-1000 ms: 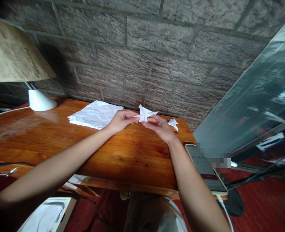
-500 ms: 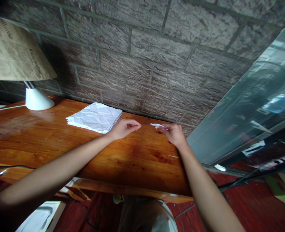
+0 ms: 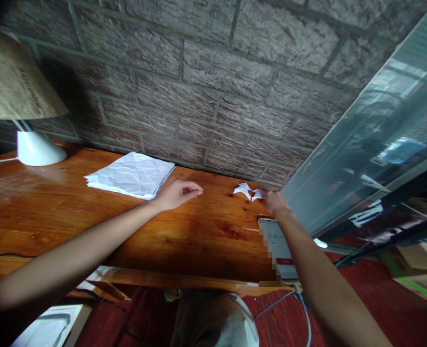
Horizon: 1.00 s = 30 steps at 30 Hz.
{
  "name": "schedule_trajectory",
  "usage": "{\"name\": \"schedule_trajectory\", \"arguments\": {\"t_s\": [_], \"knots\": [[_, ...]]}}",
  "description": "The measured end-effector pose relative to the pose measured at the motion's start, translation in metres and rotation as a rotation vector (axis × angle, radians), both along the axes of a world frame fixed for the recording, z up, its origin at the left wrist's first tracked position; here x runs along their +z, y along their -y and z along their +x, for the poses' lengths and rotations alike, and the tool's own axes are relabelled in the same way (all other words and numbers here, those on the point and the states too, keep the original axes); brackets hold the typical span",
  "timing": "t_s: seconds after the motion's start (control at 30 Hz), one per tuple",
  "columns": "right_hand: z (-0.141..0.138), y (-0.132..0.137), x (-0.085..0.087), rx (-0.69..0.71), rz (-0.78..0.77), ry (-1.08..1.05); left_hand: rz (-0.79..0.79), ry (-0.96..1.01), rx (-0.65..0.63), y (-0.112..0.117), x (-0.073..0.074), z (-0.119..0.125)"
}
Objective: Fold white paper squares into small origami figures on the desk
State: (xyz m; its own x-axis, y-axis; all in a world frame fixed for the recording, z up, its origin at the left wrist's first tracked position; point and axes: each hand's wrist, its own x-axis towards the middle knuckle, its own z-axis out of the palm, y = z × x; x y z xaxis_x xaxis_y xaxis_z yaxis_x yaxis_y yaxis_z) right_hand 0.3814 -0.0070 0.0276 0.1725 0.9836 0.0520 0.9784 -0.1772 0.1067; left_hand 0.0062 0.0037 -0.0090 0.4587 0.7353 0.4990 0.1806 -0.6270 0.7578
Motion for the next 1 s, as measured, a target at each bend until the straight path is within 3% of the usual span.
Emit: {"name": "schedule_trajectory", "arguments": {"t_s": [0.13, 0.33, 0.5, 1.0], "knots": [[0.008, -0.005, 0.005, 0.093, -0.118, -0.113, 0.011, -0.039, 0.010, 0.002, 0.001, -0.001], [0.019, -0.007, -0.001, 0.053, -0.078, -0.190, 0.015, -0.057, 0.014, 0.005, 0.001, 0.000], [0.012, -0.014, -0.009, 0.017, -0.031, -0.163, 0.023, -0.073, 0.014, 0.006, 0.003, 0.000], [-0.015, -0.022, -0.013, -0.039, 0.014, -0.039, 0.077, -0.138, 0.011, 0.011, 0.005, 0.002]]}}
